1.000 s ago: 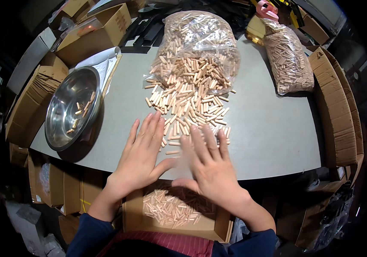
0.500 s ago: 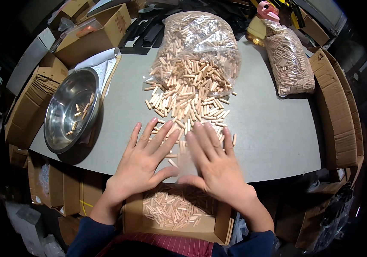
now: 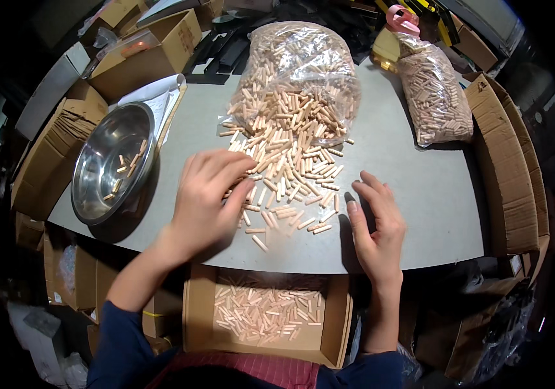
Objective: The person sorts small wooden pegs from a plastic bag into a cardboard box. They pour the pegs onto a table, spread them out, and then transfer them into the box by hand.
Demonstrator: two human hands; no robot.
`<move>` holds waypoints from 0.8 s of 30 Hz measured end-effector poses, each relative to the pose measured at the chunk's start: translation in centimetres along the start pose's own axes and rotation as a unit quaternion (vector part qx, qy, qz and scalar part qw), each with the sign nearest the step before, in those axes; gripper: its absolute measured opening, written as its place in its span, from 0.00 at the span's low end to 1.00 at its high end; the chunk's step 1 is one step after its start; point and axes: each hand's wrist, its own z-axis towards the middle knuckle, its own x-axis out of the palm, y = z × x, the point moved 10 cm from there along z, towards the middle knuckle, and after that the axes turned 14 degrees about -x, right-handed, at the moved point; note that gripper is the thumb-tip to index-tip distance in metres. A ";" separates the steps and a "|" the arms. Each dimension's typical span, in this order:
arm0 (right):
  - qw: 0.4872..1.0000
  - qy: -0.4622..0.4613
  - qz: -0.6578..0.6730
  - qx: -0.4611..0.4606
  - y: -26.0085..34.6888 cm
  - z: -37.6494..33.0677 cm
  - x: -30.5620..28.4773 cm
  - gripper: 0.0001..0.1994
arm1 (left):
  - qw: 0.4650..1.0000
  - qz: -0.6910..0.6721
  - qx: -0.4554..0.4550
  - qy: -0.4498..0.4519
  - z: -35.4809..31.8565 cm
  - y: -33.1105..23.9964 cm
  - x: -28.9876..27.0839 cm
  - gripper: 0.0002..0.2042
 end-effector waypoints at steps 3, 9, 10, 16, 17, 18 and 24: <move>1.000 -0.014 0.024 0.010 -0.1 0.0 0.0 0.14 | 0.999 0.034 0.017 -0.001 3.6 -0.1 1.9 0.05; 0.999 -0.014 0.038 -0.015 -0.3 -0.8 -0.7 0.12 | 0.988 0.136 0.050 0.061 6.2 -0.9 5.5 0.04; 0.998 -0.014 0.051 -0.015 -0.4 -0.8 -0.7 0.12 | 0.984 0.157 0.061 0.061 6.3 -1.3 5.8 0.05; 0.998 -0.028 0.055 -0.007 -0.7 -0.8 -1.0 0.12 | 0.947 0.274 0.134 0.105 5.7 -4.0 7.7 0.08; 0.998 -0.030 0.060 -0.006 -0.7 -0.9 -0.9 0.12 | 0.941 0.287 0.142 0.107 5.4 -4.2 7.9 0.08; 0.997 -0.037 0.072 -0.002 -0.9 -1.0 -1.1 0.12 | 0.947 0.279 0.142 0.077 5.6 -4.4 7.1 0.07; 0.995 -0.021 0.101 -0.002 -1.0 -1.2 -1.1 0.14 | 0.965 0.238 0.063 -0.086 6.1 -1.8 -5.9 0.07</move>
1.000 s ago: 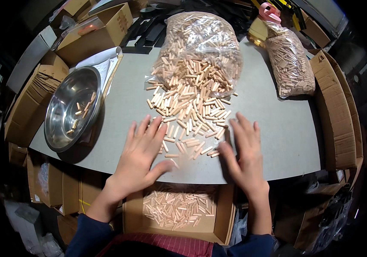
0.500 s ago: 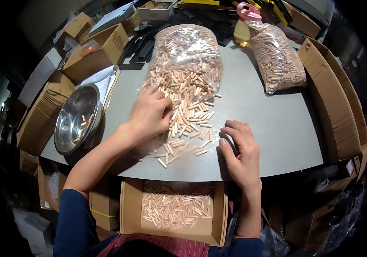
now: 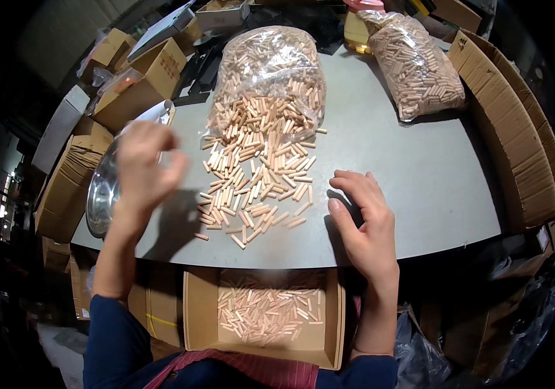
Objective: The person sorts small wooden pegs from a plastic bag into a cardboard box. They pour the pegs onto a table, spread them out, and then transfer them into the box by hand.
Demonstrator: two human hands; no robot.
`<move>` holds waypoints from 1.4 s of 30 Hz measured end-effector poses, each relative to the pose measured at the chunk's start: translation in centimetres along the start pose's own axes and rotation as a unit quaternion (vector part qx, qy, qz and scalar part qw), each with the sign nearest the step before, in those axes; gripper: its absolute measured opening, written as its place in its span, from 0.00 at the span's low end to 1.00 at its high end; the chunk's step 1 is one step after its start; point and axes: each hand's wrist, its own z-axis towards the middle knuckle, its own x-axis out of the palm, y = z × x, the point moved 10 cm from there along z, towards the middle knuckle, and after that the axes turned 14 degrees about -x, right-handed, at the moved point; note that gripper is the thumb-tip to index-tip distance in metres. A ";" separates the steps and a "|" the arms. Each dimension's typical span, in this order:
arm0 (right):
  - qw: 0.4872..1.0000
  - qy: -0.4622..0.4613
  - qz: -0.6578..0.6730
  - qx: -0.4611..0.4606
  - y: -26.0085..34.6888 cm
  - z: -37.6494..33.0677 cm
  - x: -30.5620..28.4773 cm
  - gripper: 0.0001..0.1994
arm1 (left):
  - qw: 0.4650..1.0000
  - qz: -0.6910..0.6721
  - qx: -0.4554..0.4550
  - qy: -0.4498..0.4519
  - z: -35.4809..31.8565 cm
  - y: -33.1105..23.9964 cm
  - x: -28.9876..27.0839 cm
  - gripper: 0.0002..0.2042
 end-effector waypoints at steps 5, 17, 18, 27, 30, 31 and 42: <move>0.993 0.088 -0.058 -0.061 1.3 0.1 2.0 0.17 | 0.964 0.206 -0.167 -0.034 -3.1 12.9 -7.3 0.06; 0.999 0.046 0.005 -0.027 1.7 -0.1 1.2 0.14 | 0.996 -0.063 -0.036 0.056 -12.0 3.3 -2.6 0.15; 1.000 0.022 0.007 0.000 1.0 -0.3 1.0 0.15 | 0.992 -0.082 -0.036 0.092 -12.4 2.3 -1.0 0.17; 0.999 0.017 -0.001 0.036 0.4 -0.3 1.4 0.22 | 0.946 -0.086 -0.001 0.311 -14.4 -2.8 6.2 0.58; 0.989 0.146 -0.002 -0.039 2.6 0.1 3.9 0.31 | 0.940 -0.098 0.024 0.325 -14.2 -4.1 6.4 0.58; 0.974 0.207 0.020 -0.087 3.7 0.4 4.9 0.34 | 0.938 -0.106 0.034 0.327 -14.1 -4.5 6.4 0.58; 0.995 0.092 0.019 -0.026 2.9 0.4 2.8 0.29 | 0.922 -0.326 -0.109 0.178 -13.5 0.2 3.2 0.32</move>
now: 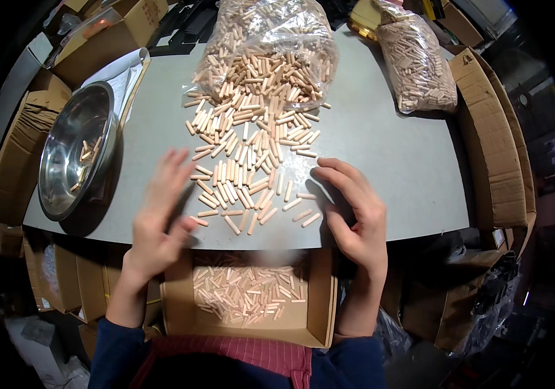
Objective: The person sorts small wooden pegs from a plastic bag into a cardboard box. They pour the pegs onto a table, spread them out, and then transfer them into the box by hand.
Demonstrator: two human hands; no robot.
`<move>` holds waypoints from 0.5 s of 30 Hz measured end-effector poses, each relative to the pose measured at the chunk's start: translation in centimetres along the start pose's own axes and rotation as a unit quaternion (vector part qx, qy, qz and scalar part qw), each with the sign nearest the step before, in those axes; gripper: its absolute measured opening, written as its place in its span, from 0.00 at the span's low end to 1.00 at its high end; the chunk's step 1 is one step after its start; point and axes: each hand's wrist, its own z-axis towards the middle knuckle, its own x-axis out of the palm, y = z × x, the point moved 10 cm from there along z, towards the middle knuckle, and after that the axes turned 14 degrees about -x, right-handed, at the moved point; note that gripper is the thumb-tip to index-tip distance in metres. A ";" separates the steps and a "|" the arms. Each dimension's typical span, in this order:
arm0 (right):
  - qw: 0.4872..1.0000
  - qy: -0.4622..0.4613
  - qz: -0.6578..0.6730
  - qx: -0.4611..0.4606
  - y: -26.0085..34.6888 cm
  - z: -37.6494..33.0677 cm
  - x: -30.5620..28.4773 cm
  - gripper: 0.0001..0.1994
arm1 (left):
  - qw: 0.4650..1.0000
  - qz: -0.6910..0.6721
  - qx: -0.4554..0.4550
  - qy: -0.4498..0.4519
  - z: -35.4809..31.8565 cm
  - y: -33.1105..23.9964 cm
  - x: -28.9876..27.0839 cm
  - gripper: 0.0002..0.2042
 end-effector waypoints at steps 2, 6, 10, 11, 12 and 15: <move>0.998 0.018 -0.055 -0.020 0.4 -0.1 0.0 0.28 | 0.989 -0.108 -0.083 -0.064 -0.4 2.5 -1.9 0.22; 0.985 0.063 -0.138 -0.087 2.4 0.0 1.6 0.23 | 0.952 -0.251 -0.139 -0.107 -1.4 4.9 -3.2 0.16; 0.985 0.139 0.071 -0.075 4.5 -0.6 3.3 0.18 | 0.961 -0.215 -0.153 -0.087 -0.9 3.5 -2.6 0.12; 0.981 0.126 0.132 -0.071 4.5 -0.9 3.4 0.19 | 0.963 -0.205 -0.152 -0.083 -0.9 3.3 -2.6 0.11; 0.974 0.110 0.188 -0.065 4.4 -1.1 3.4 0.21 | 0.966 -0.198 -0.147 -0.074 -0.7 3.0 -2.3 0.11; 0.999 0.042 0.029 0.001 2.1 -1.2 2.3 0.26 | 0.976 -0.152 -0.112 -0.113 -0.6 2.3 -2.7 0.11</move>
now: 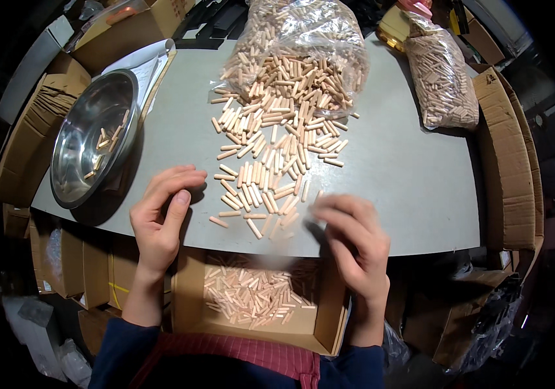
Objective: The person sorts small wooden pegs from a plastic bag into a cardboard box. They pour the pegs onto a table, spread them out, and then transfer them into the box by hand.
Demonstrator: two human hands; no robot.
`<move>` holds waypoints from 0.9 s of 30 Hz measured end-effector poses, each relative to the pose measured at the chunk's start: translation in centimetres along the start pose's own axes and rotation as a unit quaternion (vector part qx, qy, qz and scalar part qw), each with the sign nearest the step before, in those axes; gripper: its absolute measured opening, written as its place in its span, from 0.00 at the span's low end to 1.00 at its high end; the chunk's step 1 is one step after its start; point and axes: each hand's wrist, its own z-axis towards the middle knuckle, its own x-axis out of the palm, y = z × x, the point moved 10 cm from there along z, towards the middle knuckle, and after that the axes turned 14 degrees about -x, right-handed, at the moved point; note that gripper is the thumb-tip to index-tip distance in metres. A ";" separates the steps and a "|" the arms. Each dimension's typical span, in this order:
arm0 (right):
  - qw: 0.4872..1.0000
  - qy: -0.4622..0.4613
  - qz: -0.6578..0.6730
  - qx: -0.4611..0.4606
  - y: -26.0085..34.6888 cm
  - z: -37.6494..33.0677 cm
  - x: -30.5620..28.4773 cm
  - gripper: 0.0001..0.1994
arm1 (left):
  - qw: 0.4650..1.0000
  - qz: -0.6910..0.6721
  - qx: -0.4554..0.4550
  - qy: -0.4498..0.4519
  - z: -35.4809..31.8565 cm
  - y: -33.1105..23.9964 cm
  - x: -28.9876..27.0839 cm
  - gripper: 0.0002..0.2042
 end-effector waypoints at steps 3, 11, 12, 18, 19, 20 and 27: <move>0.992 0.030 -0.115 -0.043 0.6 1.6 1.6 0.31 | 1.000 0.011 0.013 -0.011 -0.2 -0.3 0.1 0.13; 0.985 0.096 0.130 -0.060 1.2 1.6 3.4 0.35 | 0.999 0.046 0.008 0.019 -0.3 -0.2 0.8 0.18; 0.980 -0.001 0.195 0.033 0.0 0.2 2.5 0.36 | 0.999 0.045 0.008 0.011 -0.4 -0.2 0.7 0.18; 0.988 -0.127 -0.070 0.046 -0.9 0.2 -0.7 0.24 | 0.988 0.142 0.034 -0.052 -0.4 -0.5 0.4 0.18; 0.986 -0.115 -0.113 0.039 -0.6 0.4 -0.6 0.24 | 0.985 0.161 0.020 -0.056 -0.5 -0.5 0.6 0.17; 0.983 -0.100 -0.152 0.005 0.0 0.8 -0.3 0.25 | 0.982 0.180 0.007 -0.060 -0.6 -0.5 0.7 0.17; 0.983 -0.035 -0.177 -0.030 0.7 1.4 0.9 0.24 | 0.964 0.245 0.050 -0.092 -1.8 -0.9 1.1 0.14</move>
